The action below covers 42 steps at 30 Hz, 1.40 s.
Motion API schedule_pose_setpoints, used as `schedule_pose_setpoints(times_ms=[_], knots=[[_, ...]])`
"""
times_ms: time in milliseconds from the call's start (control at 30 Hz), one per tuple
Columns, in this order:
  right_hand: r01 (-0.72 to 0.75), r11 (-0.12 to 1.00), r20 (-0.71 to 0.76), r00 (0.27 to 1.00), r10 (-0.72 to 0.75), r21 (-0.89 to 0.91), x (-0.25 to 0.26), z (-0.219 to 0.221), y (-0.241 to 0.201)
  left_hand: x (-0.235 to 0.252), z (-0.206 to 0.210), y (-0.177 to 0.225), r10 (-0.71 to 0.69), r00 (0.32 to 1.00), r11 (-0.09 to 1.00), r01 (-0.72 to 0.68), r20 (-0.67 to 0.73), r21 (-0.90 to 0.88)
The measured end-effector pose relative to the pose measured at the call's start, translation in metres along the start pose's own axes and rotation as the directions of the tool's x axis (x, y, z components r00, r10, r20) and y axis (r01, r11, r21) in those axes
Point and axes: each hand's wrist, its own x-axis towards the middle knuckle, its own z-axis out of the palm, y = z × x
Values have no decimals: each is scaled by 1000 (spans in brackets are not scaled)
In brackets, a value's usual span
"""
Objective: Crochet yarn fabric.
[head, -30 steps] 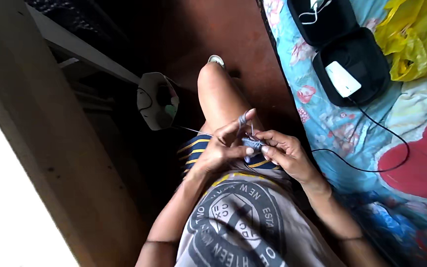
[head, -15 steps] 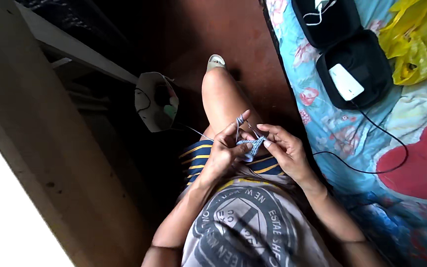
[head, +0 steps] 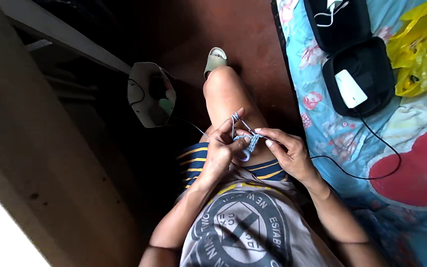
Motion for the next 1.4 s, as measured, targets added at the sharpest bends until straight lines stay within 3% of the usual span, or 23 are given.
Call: schedule_pose_setpoints(times_ms=[67,167,400,700,1033,1167,1267,1333,1400], knots=[[8,1000,26,1000,-8,-5,1,-4,2,1,0,2,-2,1000,1000,2,-17,2],[78,985,40,997,-73,-157,1,-10,5,1,-1,2,-8,1000,1000,7,-28,-12],[261,856,157,964,-212,-446,4,-25,0,0,0,1,7,999,1000,-7,-36,-1],[276,748,161,961,-225,-604,-1,-24,-8,0,2,-4,60,996,998,-59,-59,19],[271,757,127,961,-245,-594,-2,-17,-4,0,5,-6,62,996,998,-60,-64,26],[178,868,52,983,-174,-464,-2,-17,-1,0,5,-6,95,995,994,-94,-33,47],[61,944,-7,998,-67,-325,-5,-11,-3,-3,8,-17,354,935,865,-341,32,367],[-64,983,-27,998,60,-171,-6,-5,-10,-1,8,-29,572,811,645,-537,123,543],[-255,961,19,967,254,107,-4,0,-20,1,9,-39,693,698,480,-633,181,607]])
